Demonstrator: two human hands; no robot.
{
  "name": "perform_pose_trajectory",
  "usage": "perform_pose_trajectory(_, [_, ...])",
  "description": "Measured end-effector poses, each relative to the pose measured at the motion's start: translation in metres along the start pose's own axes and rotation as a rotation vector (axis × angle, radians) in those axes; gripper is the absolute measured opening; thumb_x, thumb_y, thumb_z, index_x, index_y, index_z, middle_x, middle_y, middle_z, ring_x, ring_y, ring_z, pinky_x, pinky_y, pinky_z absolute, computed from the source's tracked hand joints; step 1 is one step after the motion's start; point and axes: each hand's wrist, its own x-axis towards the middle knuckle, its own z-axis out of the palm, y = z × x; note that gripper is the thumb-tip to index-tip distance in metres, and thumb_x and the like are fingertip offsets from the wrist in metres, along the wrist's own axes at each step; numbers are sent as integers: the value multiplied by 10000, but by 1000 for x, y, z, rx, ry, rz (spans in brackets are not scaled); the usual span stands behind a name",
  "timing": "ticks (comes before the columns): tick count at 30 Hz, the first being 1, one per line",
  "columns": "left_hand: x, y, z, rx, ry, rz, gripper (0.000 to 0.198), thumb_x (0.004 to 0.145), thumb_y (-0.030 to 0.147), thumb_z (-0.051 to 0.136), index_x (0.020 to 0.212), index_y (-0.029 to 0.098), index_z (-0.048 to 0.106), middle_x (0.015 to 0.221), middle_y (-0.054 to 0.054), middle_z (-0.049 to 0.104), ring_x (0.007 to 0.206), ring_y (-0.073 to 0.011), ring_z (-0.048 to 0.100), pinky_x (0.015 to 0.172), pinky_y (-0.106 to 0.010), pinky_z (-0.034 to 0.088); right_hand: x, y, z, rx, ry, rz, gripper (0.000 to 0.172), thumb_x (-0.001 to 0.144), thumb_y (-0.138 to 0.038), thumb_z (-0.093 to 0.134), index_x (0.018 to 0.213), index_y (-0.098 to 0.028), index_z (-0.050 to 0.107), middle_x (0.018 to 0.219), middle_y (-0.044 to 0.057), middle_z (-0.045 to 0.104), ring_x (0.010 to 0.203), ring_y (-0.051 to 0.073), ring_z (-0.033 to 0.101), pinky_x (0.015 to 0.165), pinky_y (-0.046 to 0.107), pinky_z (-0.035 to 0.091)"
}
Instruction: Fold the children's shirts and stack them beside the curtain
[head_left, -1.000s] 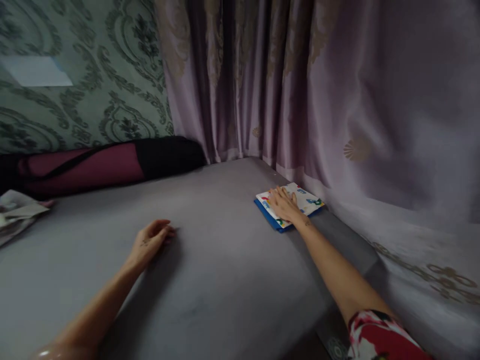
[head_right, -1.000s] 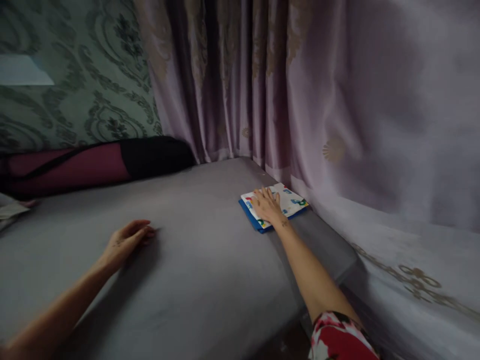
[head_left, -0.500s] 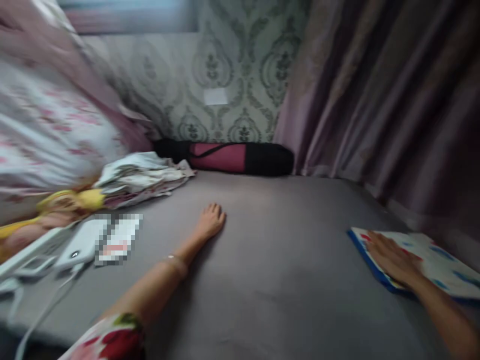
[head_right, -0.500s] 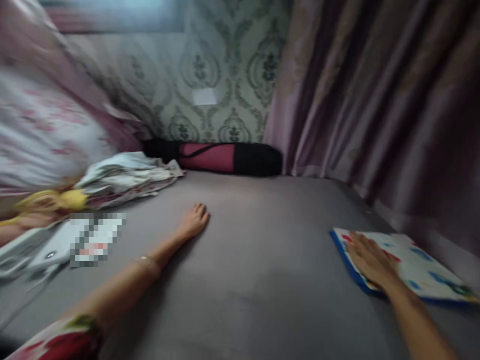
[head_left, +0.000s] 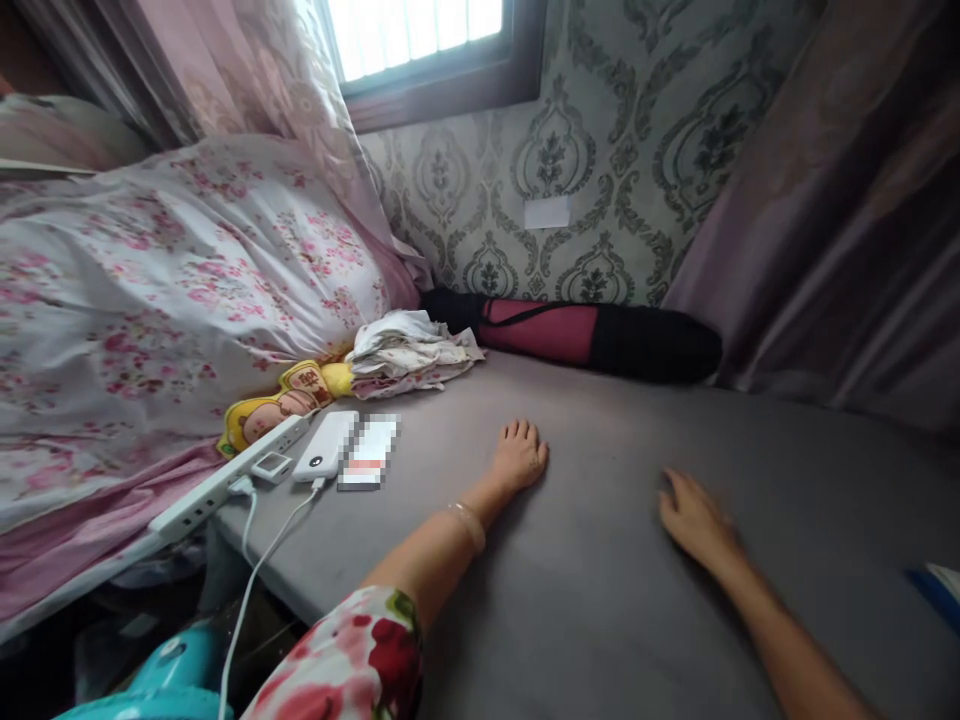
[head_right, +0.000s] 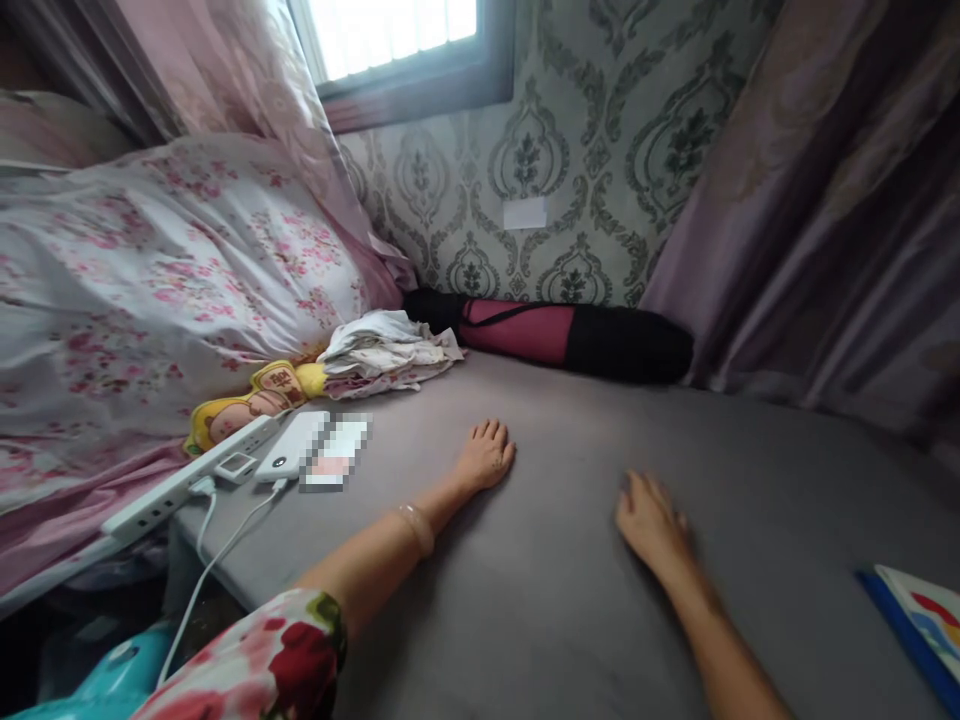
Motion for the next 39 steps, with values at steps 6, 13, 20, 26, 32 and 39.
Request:
perform_pose_trajectory(6, [14, -31, -26, -260, -56, 36, 240, 840, 335, 587, 1023, 202, 665, 1148, -109, 661, 1112, -241, 581, 1002, -352, 415, -24, -124, 12, 65, -144, -186, 531, 899, -307, 306, 1387, -173, 466, 1467, 141, 419, 1357, 299, 367, 1085, 582, 260])
perform_pose_trajectory(13, [41, -136, -100, -251, 224, -268, 193, 824, 177, 535, 937, 174, 692, 1027, -109, 705, 993, -230, 638, 922, -321, 468, -39, -138, 13, 28, -133, -225, 541, 939, -343, 251, 1405, -160, 456, 1492, 121, 387, 1390, 301, 307, 1125, 570, 176])
perform_pose_trajectory(20, [40, -219, -184, -12, 483, -551, 204, 842, 152, 527, 986, 116, 666, 1183, -165, 621, 1241, -376, 442, 1054, -523, 311, -39, -139, 14, 59, -99, -223, 530, 931, -327, 261, 1389, -183, 485, 1485, 130, 397, 1391, 309, 302, 1127, 574, 147])
perform_pose_trajectory(26, [44, -239, -208, 25, 383, -633, 242, 773, 138, 562, 985, 91, 667, 1106, -128, 662, 1215, -348, 472, 1060, -483, 294, -42, -141, 11, 24, -72, -231, 512, 941, -292, 266, 1382, -158, 488, 1468, 127, 426, 1372, 300, 334, 1117, 559, 163])
perform_pose_trajectory(32, [48, -236, -211, -29, 329, -762, 227, 671, 148, 609, 880, 124, 694, 970, -159, 699, 1158, -422, 503, 951, -541, 373, -45, -142, 6, 17, -66, -236, 497, 957, -270, 277, 1389, -120, 473, 1467, 135, 426, 1370, 301, 332, 1119, 544, 148])
perform_pose_trajectory(39, [76, -213, -218, -289, 649, -378, 341, 772, 200, 510, 1076, 140, 652, 1198, -99, 635, 1143, -262, 539, 1032, -423, 345, -44, -143, 9, 11, -59, -231, 495, 957, -267, 284, 1389, -119, 474, 1466, 146, 425, 1368, 311, 329, 1113, 551, 148])
